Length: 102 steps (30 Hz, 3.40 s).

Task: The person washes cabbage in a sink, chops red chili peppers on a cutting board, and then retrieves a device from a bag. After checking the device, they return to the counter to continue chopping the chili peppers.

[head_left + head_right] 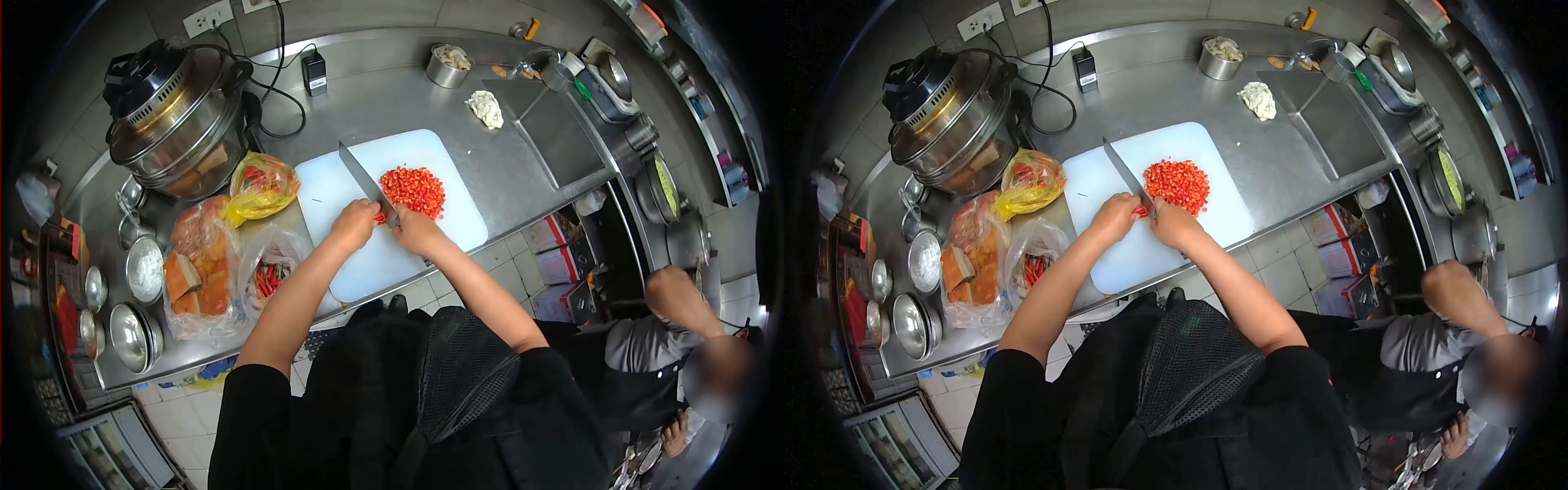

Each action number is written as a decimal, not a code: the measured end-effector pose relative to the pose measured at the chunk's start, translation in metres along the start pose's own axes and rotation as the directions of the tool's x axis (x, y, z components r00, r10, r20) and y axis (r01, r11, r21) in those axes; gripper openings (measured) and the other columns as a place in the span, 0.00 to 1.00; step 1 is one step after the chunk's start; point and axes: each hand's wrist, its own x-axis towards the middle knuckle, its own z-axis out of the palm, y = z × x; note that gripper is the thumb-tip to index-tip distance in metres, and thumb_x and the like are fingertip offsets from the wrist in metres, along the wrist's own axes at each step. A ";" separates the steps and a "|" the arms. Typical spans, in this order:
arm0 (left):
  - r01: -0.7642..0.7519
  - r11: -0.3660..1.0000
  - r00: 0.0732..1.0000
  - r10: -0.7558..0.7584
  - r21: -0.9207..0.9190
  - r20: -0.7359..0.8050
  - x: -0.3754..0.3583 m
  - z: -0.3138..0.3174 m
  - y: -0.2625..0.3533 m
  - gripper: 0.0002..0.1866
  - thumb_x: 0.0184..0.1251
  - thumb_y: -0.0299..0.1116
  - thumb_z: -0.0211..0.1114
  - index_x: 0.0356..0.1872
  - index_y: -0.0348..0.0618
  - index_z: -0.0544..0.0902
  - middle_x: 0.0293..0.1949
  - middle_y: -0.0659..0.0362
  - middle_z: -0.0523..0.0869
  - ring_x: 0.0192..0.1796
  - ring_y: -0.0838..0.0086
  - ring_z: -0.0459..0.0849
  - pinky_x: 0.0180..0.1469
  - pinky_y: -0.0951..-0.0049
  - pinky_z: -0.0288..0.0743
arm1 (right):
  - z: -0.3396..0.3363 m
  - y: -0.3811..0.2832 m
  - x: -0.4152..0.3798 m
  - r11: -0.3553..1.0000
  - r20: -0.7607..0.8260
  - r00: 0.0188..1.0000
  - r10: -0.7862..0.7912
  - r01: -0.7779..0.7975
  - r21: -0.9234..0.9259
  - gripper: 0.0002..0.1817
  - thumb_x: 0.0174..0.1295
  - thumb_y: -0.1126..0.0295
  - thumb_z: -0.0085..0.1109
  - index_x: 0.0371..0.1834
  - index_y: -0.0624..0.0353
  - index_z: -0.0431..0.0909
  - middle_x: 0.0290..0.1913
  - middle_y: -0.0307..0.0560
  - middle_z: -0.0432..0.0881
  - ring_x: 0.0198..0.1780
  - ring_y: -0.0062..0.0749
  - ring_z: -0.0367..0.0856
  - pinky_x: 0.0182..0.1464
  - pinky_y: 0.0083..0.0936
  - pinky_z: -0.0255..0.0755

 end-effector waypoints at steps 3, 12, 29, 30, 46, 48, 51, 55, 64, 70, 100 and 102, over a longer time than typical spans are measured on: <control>-0.018 1.000 1.000 0.018 0.005 -0.006 -0.003 0.002 -0.002 0.06 0.60 0.25 0.64 0.36 0.37 0.79 0.40 0.47 0.82 0.49 0.51 0.80 0.51 0.55 0.76 | -0.005 -0.004 -0.001 1.000 0.015 1.000 0.009 -0.009 0.003 0.18 0.61 0.68 0.53 0.52 0.66 0.72 0.42 0.69 0.83 0.47 0.59 0.82 0.52 0.47 0.74; 0.008 1.000 0.999 -0.008 0.005 -0.050 -0.001 0.010 -0.003 0.05 0.60 0.24 0.63 0.36 0.36 0.79 0.39 0.46 0.82 0.48 0.50 0.80 0.51 0.54 0.76 | -0.048 -0.040 -0.014 0.996 0.176 0.980 0.090 -0.092 0.008 0.18 0.62 0.70 0.51 0.52 0.68 0.73 0.34 0.65 0.84 0.25 0.49 0.84 0.31 0.41 0.77; -0.021 0.999 0.994 0.018 -0.028 -0.104 -0.001 0.011 -0.007 0.06 0.58 0.27 0.67 0.33 0.37 0.79 0.36 0.47 0.82 0.44 0.51 0.81 0.47 0.55 0.75 | -0.051 -0.043 -0.017 0.992 0.207 0.972 0.114 -0.123 0.029 0.19 0.61 0.70 0.54 0.53 0.69 0.70 0.33 0.60 0.84 0.25 0.47 0.84 0.28 0.38 0.77; -0.014 0.999 0.994 0.011 -0.028 -0.111 -0.003 0.012 -0.008 0.06 0.58 0.28 0.67 0.33 0.37 0.79 0.36 0.47 0.82 0.44 0.51 0.81 0.47 0.54 0.75 | -0.024 -0.023 -0.007 0.997 0.142 0.987 0.070 -0.076 0.033 0.17 0.61 0.70 0.53 0.52 0.68 0.71 0.34 0.62 0.84 0.28 0.50 0.85 0.33 0.40 0.78; -0.010 1.000 0.997 0.009 -0.011 -0.080 -0.005 0.009 -0.012 0.05 0.60 0.27 0.65 0.33 0.36 0.81 0.35 0.46 0.83 0.42 0.50 0.83 0.46 0.54 0.76 | -0.010 -0.023 -0.008 0.999 0.041 0.998 0.036 -0.035 -0.039 0.18 0.61 0.70 0.52 0.52 0.68 0.72 0.34 0.64 0.84 0.27 0.49 0.84 0.34 0.41 0.77; -0.006 1.000 0.997 0.005 -0.013 -0.074 -0.003 0.008 -0.011 0.05 0.60 0.27 0.64 0.34 0.37 0.81 0.35 0.46 0.83 0.42 0.50 0.83 0.46 0.54 0.76 | -0.012 -0.016 0.000 1.000 0.086 0.996 0.028 -0.028 0.001 0.19 0.61 0.70 0.52 0.53 0.69 0.71 0.33 0.63 0.84 0.26 0.48 0.84 0.33 0.41 0.77; -0.005 1.000 0.998 0.005 0.002 -0.058 -0.005 0.012 -0.015 0.05 0.60 0.28 0.64 0.34 0.38 0.81 0.36 0.46 0.83 0.42 0.50 0.83 0.46 0.54 0.77 | -0.038 -0.033 -0.006 0.998 0.166 0.985 0.042 -0.051 0.048 0.21 0.61 0.69 0.53 0.55 0.69 0.70 0.32 0.64 0.84 0.25 0.47 0.84 0.33 0.40 0.77; 0.008 1.000 0.998 -0.007 0.013 -0.062 -0.004 0.009 -0.012 0.05 0.60 0.28 0.65 0.35 0.38 0.81 0.36 0.47 0.83 0.42 0.50 0.83 0.47 0.54 0.77 | -0.023 -0.031 -0.010 0.988 0.207 0.972 0.109 -0.128 0.082 0.20 0.61 0.70 0.52 0.54 0.70 0.71 0.31 0.63 0.84 0.24 0.46 0.84 0.31 0.40 0.77; 0.012 1.000 0.997 -0.012 -0.004 -0.081 -0.007 0.008 -0.009 0.05 0.60 0.27 0.63 0.36 0.38 0.82 0.37 0.46 0.83 0.43 0.50 0.82 0.47 0.54 0.77 | -0.015 -0.027 -0.011 0.989 0.183 0.977 0.109 -0.126 0.081 0.21 0.61 0.70 0.52 0.57 0.69 0.70 0.33 0.63 0.84 0.24 0.46 0.84 0.32 0.39 0.78; -0.004 0.999 0.995 0.009 0.048 -0.097 -0.013 0.011 -0.011 0.06 0.60 0.22 0.58 0.34 0.38 0.83 0.36 0.45 0.82 0.44 0.50 0.82 0.47 0.54 0.76 | -0.033 -0.033 -0.005 0.997 0.150 0.988 0.035 -0.046 0.070 0.22 0.60 0.72 0.51 0.58 0.68 0.69 0.33 0.63 0.84 0.23 0.46 0.84 0.32 0.39 0.78; 0.045 0.999 0.988 -0.047 -0.015 -0.145 -0.014 0.011 -0.012 0.06 0.64 0.27 0.58 0.29 0.36 0.79 0.33 0.46 0.81 0.41 0.50 0.81 0.45 0.53 0.75 | -0.017 -0.041 -0.012 0.988 0.166 0.981 0.098 -0.116 0.106 0.21 0.61 0.69 0.53 0.56 0.69 0.70 0.30 0.61 0.84 0.23 0.44 0.84 0.30 0.38 0.77; 0.061 0.998 0.993 -0.060 0.001 -0.104 -0.015 0.008 -0.010 0.05 0.63 0.26 0.57 0.31 0.36 0.80 0.35 0.46 0.81 0.44 0.51 0.81 0.47 0.54 0.76 | -0.005 -0.031 -0.009 0.986 0.132 0.986 0.105 -0.120 0.114 0.22 0.62 0.69 0.53 0.57 0.69 0.70 0.30 0.61 0.84 0.23 0.44 0.84 0.30 0.38 0.76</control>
